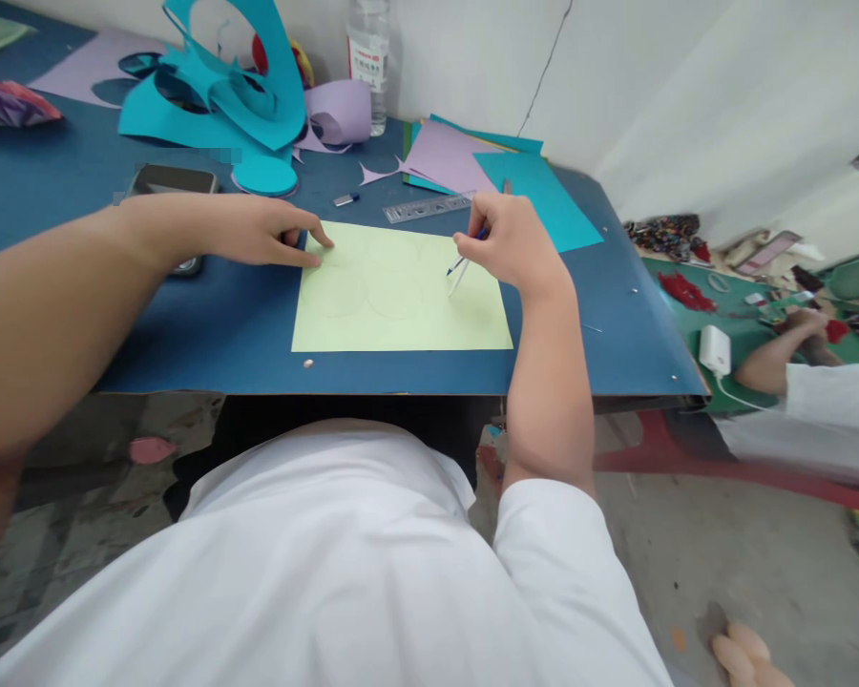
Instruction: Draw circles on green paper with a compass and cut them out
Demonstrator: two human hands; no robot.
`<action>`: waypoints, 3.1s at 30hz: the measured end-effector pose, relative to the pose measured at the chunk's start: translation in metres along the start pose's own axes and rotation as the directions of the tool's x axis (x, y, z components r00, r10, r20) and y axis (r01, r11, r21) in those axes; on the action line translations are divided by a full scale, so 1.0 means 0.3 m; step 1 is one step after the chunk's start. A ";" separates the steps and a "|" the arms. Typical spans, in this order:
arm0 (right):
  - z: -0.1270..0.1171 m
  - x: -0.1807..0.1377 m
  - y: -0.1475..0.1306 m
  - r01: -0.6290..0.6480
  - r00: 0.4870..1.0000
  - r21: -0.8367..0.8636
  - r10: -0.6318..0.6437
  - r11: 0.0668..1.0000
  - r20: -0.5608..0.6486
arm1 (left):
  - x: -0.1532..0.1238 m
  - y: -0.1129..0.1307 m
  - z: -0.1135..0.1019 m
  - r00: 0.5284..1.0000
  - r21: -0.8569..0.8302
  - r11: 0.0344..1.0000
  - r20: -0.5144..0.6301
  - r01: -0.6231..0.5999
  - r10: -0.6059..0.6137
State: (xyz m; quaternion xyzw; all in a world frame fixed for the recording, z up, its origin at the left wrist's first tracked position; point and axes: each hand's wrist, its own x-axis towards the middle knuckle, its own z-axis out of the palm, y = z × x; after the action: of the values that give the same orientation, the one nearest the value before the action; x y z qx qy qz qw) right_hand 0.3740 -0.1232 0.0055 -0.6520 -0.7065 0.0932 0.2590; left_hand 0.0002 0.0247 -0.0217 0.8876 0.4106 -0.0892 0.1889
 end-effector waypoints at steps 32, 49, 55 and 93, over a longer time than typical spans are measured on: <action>-0.005 0.002 0.029 0.099 0.994 0.132 -0.103 0.986 0.025 | 0.006 0.004 0.000 1.000 0.062 0.998 -0.011 0.014 -0.013; -0.042 -0.036 -0.064 0.055 0.984 0.150 -0.080 0.987 0.161 | 0.008 0.002 0.005 1.000 0.080 0.997 -0.017 0.010 -0.009; -0.039 -0.041 -0.084 0.108 0.970 0.176 -0.142 0.979 0.199 | -0.004 0.018 -0.004 1.000 0.099 0.995 -0.008 0.007 -0.006; -0.052 -0.036 -0.070 0.105 0.947 0.230 -0.167 0.968 0.273 | -0.020 0.039 -0.011 1.000 0.082 0.996 -0.015 0.017 -0.016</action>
State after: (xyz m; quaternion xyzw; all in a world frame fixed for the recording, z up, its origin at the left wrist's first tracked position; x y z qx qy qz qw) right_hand 0.3636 -0.1397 0.0260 -0.5493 -0.7663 0.2443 0.2267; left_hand 0.0052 0.0150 -0.0139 0.8917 0.4154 -0.1013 0.1484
